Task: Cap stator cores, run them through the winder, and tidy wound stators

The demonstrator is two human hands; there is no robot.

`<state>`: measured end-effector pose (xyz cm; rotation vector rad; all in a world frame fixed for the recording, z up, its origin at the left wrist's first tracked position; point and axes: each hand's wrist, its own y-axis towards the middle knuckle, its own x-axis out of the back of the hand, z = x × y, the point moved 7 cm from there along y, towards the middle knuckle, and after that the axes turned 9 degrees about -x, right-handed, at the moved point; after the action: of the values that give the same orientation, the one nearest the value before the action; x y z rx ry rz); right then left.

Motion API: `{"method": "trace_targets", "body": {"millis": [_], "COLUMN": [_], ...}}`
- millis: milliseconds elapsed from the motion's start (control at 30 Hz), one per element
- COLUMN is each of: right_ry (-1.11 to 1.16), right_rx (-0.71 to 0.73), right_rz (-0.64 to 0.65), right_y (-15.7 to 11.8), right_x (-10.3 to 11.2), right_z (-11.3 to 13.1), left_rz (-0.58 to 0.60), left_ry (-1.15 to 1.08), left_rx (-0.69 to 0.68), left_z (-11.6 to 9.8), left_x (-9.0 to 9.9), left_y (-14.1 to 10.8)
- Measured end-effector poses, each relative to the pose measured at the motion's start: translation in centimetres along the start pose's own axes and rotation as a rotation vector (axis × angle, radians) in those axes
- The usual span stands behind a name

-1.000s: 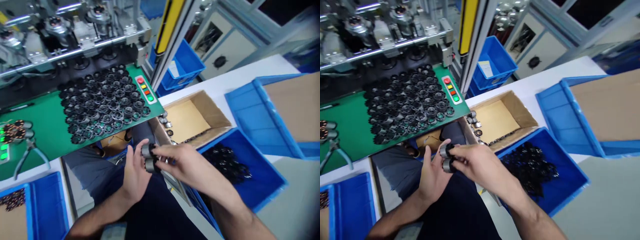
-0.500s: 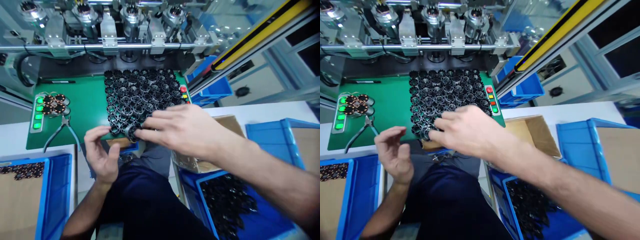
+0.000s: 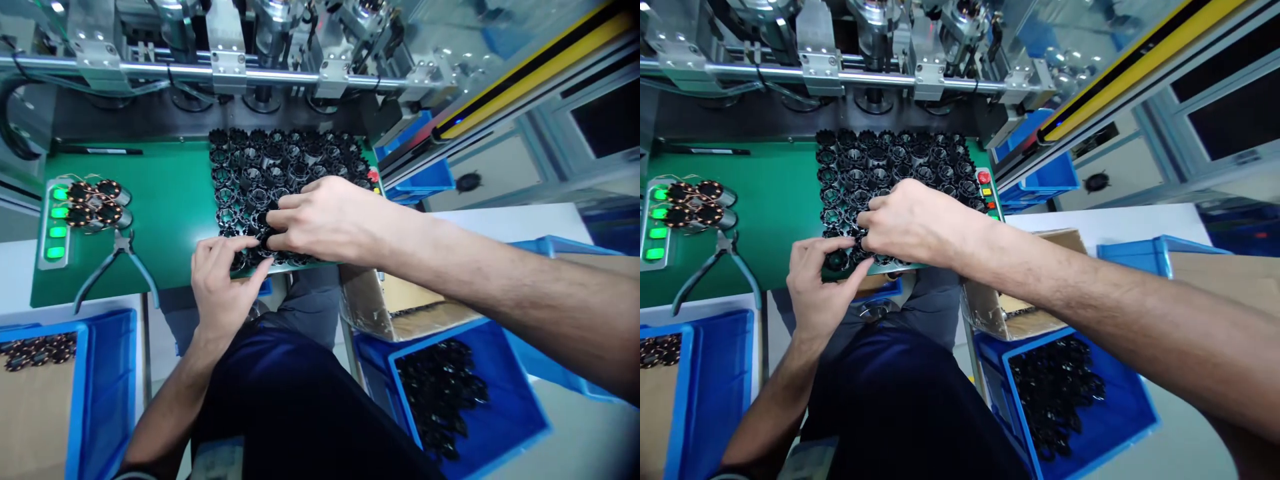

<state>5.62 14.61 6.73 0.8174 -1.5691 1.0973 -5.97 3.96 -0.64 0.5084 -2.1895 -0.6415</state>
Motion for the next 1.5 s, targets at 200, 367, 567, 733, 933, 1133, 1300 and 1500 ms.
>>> {"method": "trace_targets", "body": {"millis": [200, 367, 567, 733, 933, 1133, 1300, 1500], "right_ry": [0.028, 0.337, 0.683, 1.009, 1.179, 1.080, 0.957, 0.892], "right_rx": [-0.015, -0.291, -1.177, -1.485, -1.407, -1.399, -1.509, -1.502], "right_rz": [-0.038, -0.320, -0.627, -0.357, -0.324, -0.411, -0.331, -0.270], "right_y": [-0.6, -9.2, -27.0, -30.8, -25.9, -27.8, -32.8, -33.6], "right_x": [-0.2, 2.1, -7.4, -23.6, -31.7, -32.7, -34.6, -34.3], "right_z": [-0.4, -4.4, -13.6, -15.3, -14.5, -16.2, -17.2, -15.1], "left_rz": [0.037, 0.021, -0.058, 0.321, 0.819, 0.903, 1.027, 1.241], "left_ry": [0.038, 0.010, -0.047, -0.401, -0.348, -0.172, 0.024, 0.319], "left_rx": [-0.011, -0.060, -0.263, -0.433, -0.510, -0.485, -0.587, -0.706], "left_z": [0.2, -0.6, -5.6, -14.3, -19.7, -19.6, -22.3, -23.5], "left_x": [-0.5, 0.2, 0.7, -7.5, -18.6, -22.4, -28.1, -39.1], "left_y": [-0.1, -0.4, -1.5, -2.9, -6.6, -6.3, -4.3, -1.2]}}
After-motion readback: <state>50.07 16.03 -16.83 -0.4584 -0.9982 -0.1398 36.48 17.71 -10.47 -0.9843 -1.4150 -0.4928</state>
